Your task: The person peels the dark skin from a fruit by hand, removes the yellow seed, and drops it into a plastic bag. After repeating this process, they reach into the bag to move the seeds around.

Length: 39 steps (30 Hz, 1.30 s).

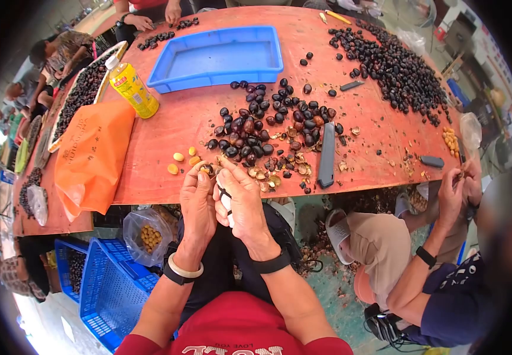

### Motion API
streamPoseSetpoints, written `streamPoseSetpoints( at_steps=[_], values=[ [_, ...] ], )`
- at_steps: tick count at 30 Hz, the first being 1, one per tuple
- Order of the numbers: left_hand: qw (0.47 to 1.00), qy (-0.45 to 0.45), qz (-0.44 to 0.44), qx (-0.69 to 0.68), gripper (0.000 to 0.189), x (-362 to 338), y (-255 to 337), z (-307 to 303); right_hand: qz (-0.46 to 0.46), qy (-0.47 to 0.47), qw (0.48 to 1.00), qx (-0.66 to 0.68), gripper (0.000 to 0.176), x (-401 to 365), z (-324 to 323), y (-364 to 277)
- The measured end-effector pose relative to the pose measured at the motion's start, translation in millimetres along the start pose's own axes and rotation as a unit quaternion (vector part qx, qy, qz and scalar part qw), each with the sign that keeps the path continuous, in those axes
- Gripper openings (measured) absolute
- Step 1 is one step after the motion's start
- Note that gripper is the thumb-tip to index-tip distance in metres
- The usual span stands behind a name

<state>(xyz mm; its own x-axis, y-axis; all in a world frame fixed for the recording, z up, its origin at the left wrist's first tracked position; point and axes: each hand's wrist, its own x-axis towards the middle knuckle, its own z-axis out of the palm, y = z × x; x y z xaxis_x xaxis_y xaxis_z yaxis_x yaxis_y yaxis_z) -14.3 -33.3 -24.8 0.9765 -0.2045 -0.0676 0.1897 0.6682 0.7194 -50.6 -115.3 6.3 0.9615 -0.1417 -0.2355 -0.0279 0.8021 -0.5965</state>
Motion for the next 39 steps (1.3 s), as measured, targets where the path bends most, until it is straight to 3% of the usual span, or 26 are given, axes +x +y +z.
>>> streamPoseSetpoints(
  at_steps=[5, 8, 11, 20, 30, 39],
  values=[
    [0.998, -0.013, -0.020, -0.053, 0.030, -0.5, 6.8, 0.3, 0.024, -0.009, 0.999, -0.048, 0.040, -15.9, 0.9, -5.8],
    [0.998, 0.013, -0.052, -0.031, 0.027, -3.1, 10.2, 4.9, -0.005, 0.003, 0.989, -0.151, 0.043, -23.1, -1.2, -2.8],
    [0.997, -0.022, -0.066, -0.031, 0.024, -3.9, 10.7, 4.3, -0.026, 0.004, 0.980, -0.197, 0.043, -24.9, -4.3, -2.6],
    [0.996, -0.057, -0.061, 0.025, 0.027, -5.9, 9.8, 1.2, -0.029, -0.006, 0.963, -0.269, 0.044, -26.6, -8.7, -12.4],
    [0.994, -0.071, -0.064, 0.044, 0.025, -9.0, 7.1, -0.4, -0.060, 0.011, 0.957, -0.282, 0.040, -29.0, -13.1, -9.3],
    [0.995, -0.009, -0.022, 0.096, 0.020, -6.0, 1.8, 4.1, -0.054, 0.036, 0.987, -0.145, 0.038, -14.2, -4.4, 10.0]
  ],
)
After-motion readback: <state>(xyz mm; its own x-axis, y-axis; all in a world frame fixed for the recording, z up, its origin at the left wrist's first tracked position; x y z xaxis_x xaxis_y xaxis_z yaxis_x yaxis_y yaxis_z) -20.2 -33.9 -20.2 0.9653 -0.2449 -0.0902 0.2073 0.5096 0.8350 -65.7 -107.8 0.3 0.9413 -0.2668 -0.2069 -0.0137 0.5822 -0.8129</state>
